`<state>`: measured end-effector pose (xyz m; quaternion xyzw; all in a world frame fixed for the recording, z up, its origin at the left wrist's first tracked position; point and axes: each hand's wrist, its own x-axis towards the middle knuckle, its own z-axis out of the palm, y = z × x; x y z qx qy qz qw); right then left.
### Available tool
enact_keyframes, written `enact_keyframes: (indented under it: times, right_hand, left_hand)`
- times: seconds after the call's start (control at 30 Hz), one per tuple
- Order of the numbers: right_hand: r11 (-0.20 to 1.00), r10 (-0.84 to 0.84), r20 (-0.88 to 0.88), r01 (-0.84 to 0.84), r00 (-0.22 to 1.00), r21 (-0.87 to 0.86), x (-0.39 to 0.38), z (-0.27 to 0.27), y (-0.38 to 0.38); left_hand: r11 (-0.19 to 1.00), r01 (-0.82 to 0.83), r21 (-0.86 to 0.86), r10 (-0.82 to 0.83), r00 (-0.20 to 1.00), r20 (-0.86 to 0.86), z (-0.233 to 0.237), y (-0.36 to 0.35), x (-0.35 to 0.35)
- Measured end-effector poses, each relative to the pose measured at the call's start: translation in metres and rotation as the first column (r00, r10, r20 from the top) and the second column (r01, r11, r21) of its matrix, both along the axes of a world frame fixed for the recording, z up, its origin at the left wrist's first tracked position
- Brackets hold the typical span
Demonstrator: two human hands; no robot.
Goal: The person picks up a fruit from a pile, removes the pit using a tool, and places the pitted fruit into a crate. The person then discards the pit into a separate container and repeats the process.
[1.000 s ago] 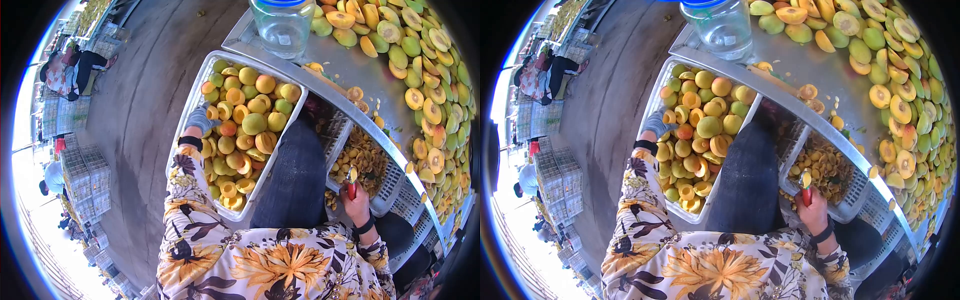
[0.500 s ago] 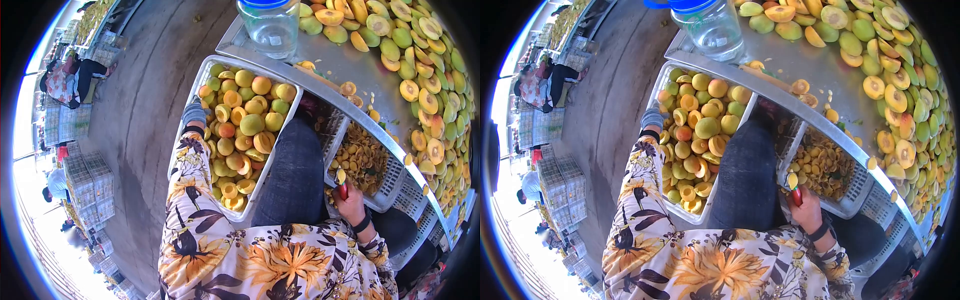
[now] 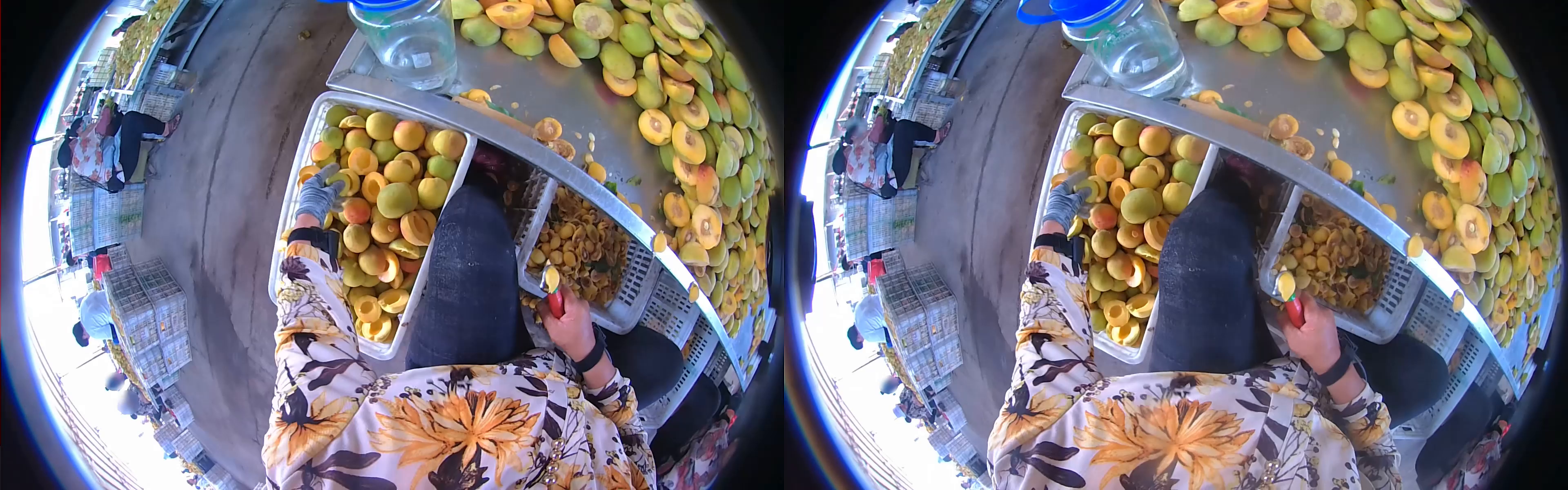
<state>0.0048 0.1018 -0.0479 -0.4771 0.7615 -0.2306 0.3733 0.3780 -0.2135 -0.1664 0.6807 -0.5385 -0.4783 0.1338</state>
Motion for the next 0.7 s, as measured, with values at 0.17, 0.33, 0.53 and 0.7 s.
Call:
enact_keyframes:
  times: [0.17, 0.33, 0.53, 0.7]
  right_hand:
    - [1.0, 0.007, -0.009, -0.007, 1.0, 0.004, 0.005, -0.004, -0.002]
    - [1.0, -0.024, -0.021, 0.024, 0.999, -0.013, 0.0, -0.007, -0.004]
    - [1.0, 0.004, -0.035, -0.005, 0.999, -0.029, 0.0, -0.003, -0.003]
    - [0.999, -0.012, -0.043, 0.01, 0.999, -0.046, 0.0, -0.006, 0.005]
  left_hand:
    - [0.889, 0.449, -0.091, -0.145, 0.464, 0.874, 0.039, 0.003, -0.005]
    - [0.712, 0.702, -0.005, -0.514, 0.526, 0.678, 0.055, 0.054, -0.073]
    - [0.717, 0.694, 0.075, -0.573, 0.523, 0.631, 0.041, 0.051, -0.101]
    - [0.797, 0.602, -0.05, -0.445, 0.641, 0.626, 0.069, 0.044, -0.124]
